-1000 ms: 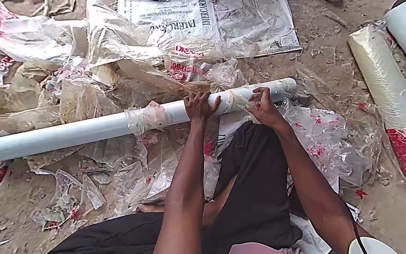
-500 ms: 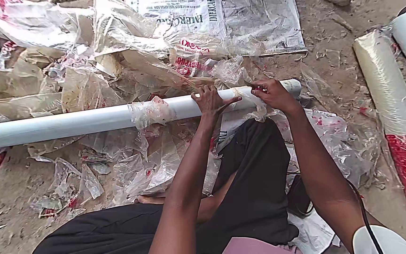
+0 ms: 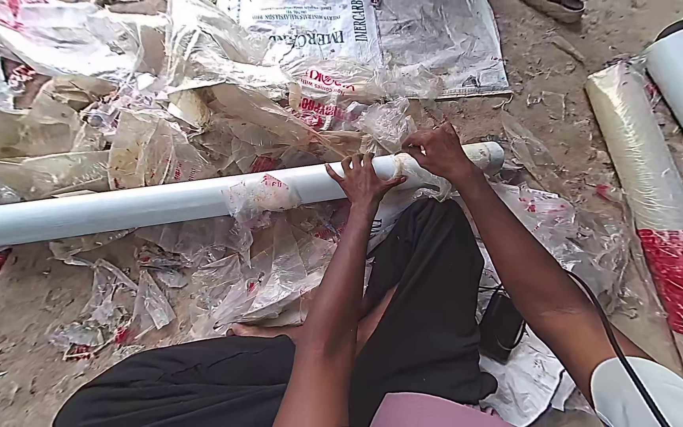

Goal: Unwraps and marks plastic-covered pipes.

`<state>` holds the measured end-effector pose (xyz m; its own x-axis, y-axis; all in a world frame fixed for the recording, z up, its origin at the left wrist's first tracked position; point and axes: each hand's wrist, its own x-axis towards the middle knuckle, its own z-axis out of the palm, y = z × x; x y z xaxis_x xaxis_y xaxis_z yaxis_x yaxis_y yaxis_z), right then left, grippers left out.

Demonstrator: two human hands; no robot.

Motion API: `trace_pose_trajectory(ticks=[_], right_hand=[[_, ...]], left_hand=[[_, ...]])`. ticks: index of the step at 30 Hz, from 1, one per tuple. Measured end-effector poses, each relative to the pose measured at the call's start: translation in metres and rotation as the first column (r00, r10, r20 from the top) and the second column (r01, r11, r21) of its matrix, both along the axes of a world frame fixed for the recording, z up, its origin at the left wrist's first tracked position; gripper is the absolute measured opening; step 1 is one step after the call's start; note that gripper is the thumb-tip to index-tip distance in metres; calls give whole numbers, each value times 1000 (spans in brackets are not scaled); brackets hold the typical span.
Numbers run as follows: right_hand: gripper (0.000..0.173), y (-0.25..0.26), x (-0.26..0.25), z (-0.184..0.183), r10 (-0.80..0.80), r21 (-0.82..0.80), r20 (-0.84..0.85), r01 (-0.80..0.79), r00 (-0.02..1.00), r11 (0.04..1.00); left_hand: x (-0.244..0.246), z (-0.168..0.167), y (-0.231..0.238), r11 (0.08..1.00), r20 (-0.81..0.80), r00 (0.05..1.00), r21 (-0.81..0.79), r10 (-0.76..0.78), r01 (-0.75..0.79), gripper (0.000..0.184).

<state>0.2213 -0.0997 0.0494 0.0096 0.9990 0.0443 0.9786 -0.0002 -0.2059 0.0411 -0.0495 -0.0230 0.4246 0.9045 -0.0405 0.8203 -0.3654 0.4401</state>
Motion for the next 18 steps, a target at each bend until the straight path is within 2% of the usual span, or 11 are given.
trace_pose_trajectory(ticks=[4,13,15,18], right_hand=[[23,-1,-5,-14,36,13,-16,-36,999,999],[26,-27,24,-7,-49,-40,180,57,982,998],[26,-28,21,-2,-47,-30,164,53,985,998],[25,-23,0,0,-52,104,61,46,997,994]], left_hand=[[-1,1,-1,1000,22,1000,7,-5,5,102],[-2,-4,-3,999,47,999,34,-9,7,99],[-5,-3,-3,999,63,998,33,-12,9,97],[-3,-3,-3,999,66,998,35,-12,10,97]])
